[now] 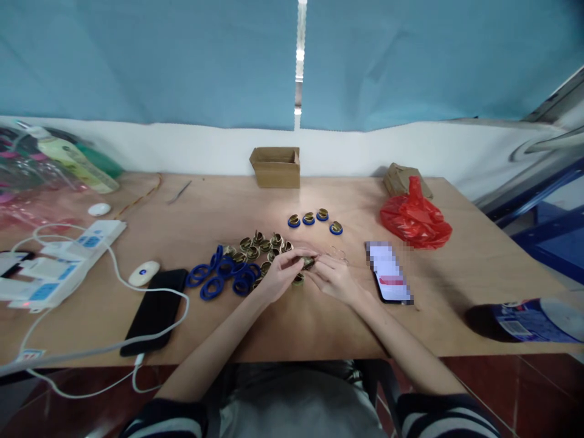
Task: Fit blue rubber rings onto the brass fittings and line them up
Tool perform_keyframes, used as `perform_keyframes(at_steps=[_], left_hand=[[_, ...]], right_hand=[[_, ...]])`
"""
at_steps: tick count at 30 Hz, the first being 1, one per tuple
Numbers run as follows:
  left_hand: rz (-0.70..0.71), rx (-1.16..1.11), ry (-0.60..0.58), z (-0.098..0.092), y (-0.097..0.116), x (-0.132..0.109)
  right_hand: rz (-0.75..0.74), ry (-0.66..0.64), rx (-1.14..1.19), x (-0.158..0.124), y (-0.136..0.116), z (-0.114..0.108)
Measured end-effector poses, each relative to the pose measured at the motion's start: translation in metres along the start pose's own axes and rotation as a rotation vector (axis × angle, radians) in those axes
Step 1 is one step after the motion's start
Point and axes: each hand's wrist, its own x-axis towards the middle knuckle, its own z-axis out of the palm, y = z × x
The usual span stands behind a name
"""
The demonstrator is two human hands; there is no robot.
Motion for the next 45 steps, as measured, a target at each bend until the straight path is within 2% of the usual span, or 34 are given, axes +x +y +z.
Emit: perform_keyframes(at_steps=[8, 19, 31, 35, 41, 45], left_hand=[[-0.057, -0.095, 0.024, -0.001, -0.001, -0.001], [-0.004, -0.036, 0.058, -0.003, -0.006, -0.001], [0.0, -0.001, 0.089, -0.004, -0.008, 0.0], [-0.043, -0.077, 0.096, 0.0, -0.006, 0.001], [-0.074, -0.17, 0.15, 0.001, -0.002, 0.003], [-0.055, -0.165, 0.156, 0.001, -0.003, 0.003]], right_hand=[[-0.061, 0.012, -0.063, -0.001, -0.004, 0.002], [0.026, -0.075, -0.002, -0.007, 0.001, 0.004], [0.017, -0.099, 0.005, -0.004, 0.004, 0.001], [0.096, -0.061, 0.022, -0.004, 0.004, 0.0], [0.329, 0.062, 0.175, -0.003, -0.002, 0.0], [0.406, 0.064, 0.204, 0.004, -0.006, -0.003]])
